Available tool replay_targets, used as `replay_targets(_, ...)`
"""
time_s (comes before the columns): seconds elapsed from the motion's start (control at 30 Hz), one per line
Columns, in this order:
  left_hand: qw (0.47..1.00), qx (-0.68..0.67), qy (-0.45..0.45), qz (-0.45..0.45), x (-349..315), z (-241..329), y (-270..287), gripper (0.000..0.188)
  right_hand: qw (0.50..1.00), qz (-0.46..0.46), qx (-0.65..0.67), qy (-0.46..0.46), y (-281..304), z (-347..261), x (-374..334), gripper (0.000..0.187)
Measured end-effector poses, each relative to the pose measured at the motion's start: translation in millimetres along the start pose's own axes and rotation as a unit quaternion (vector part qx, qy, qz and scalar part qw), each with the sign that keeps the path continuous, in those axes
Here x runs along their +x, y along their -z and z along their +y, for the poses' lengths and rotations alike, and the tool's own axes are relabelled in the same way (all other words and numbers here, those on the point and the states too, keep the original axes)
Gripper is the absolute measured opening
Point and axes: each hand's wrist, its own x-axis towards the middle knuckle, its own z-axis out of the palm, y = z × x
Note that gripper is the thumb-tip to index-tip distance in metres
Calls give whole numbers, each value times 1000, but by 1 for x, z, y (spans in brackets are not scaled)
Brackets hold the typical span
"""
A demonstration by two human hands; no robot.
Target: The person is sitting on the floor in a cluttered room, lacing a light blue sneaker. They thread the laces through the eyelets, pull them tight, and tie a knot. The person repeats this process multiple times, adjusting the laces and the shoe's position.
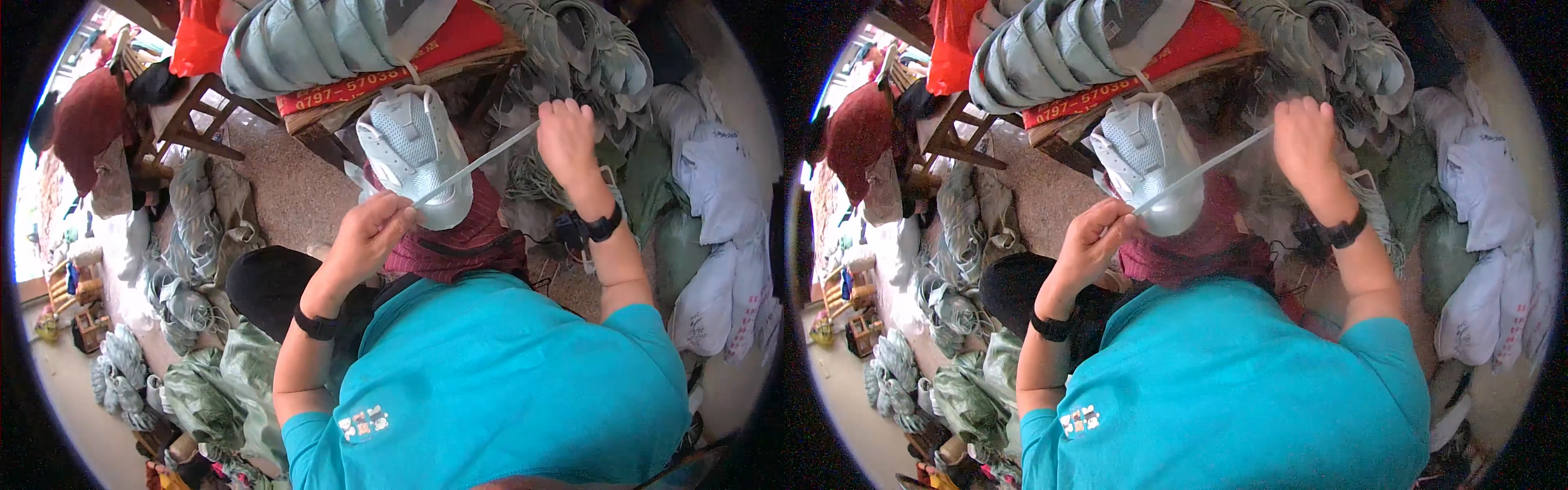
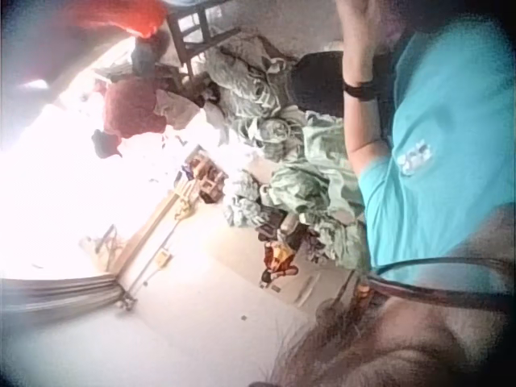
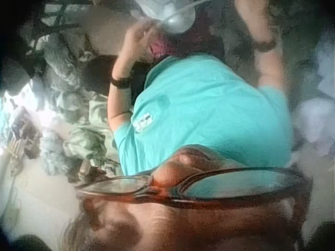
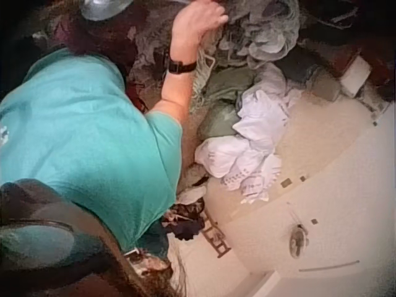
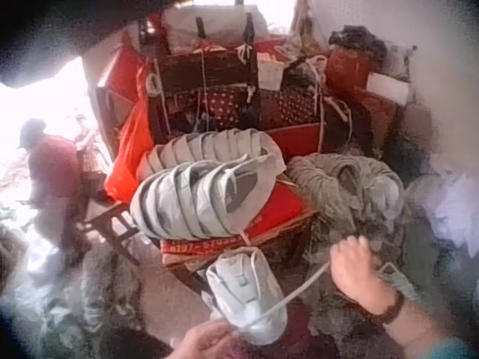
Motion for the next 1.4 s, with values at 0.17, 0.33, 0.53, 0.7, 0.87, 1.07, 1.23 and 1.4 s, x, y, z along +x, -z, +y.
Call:
replay_targets(0.17, 999, -31, 14, 15, 14, 21, -29, 23, 749, -53, 658, 57, 39, -70, 11, 29)
replay_targets(0.33, 999, 31, 32, 13, 22, 16, -27, 31, 652, -191, 724, 117, 63, -97, 5, 29)
replay_targets(0.53, 998, -59, 16, 25, 22, 1, -35, 32, 700, -190, 657, 206, 52, -83, 11, 27)
replay_targets(0.7, 997, -43, 27, 52, 24, -2, -36, 28, 675, -230, 675, 190, 45, -75, 13, 21)
replay_targets(0.87, 969, 12, -63, 237, 36, -17, -35, 22, 707, -127, 690, 89, 16, -80, 13, 10)
replay_targets(1.07, 969, 136, -59, 197, 36, -18, -35, 40, 769, -75, 634, 42, 22, -82, 9, 11)
replay_targets(1.23, 965, 188, -57, 173, 35, -11, -32, 38, 782, 19, 621, 53, 18, -93, 0, 12)
replay_targets(1.4, 963, 206, -58, 165, 35, -12, -29, 38, 820, 52, 566, 72, 22, -104, -2, 12)
